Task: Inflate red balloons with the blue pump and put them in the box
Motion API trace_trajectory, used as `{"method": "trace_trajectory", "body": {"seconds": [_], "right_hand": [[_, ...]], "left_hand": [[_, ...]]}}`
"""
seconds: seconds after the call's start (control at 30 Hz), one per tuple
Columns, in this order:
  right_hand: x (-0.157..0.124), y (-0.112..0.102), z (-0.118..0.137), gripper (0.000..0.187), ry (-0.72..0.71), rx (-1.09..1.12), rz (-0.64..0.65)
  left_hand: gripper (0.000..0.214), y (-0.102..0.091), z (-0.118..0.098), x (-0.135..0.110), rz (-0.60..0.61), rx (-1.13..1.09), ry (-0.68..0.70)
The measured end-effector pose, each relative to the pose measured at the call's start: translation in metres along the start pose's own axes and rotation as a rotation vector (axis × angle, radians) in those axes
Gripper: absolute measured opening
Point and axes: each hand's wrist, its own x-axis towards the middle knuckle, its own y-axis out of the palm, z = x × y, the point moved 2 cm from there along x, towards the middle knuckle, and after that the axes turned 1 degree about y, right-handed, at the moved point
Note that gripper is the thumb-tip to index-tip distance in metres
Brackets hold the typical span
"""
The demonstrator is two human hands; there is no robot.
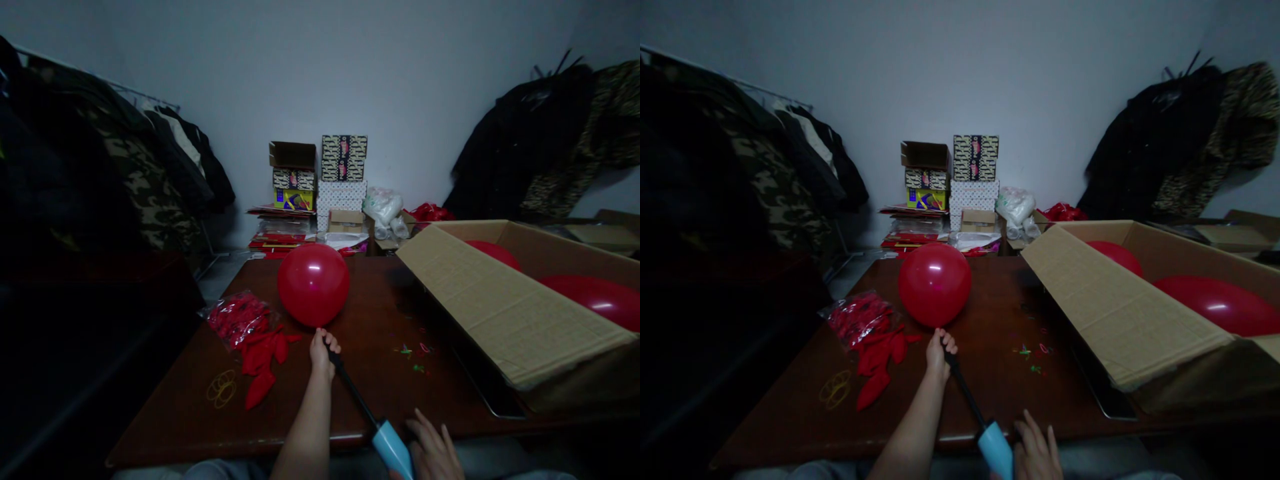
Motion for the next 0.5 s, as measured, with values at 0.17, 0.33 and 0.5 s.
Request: {"method": "trace_trajectory", "body": {"seconds": [0.17, 0.33, 0.5], "right_hand": [[0.016, -0.006, 0.007, 0.043, -0.042, 0.048, 0.066], [0.034, -0.019, 0.031, 0.046, -0.012, 0.005, 0.021], [0.055, -0.031, 0.052, 0.041, 0.024, -0.017, 0.015]], "left_hand": [[0.029, 0.0, 0.0, 0.0, 0.0, -0.008, -0.001], [0.029, 0.002, -0.001, -0.001, 0.0, -0.011, 0.005], [0.03, 0.001, 0.0, 0.0, 0.001, -0.013, 0.007]]}}
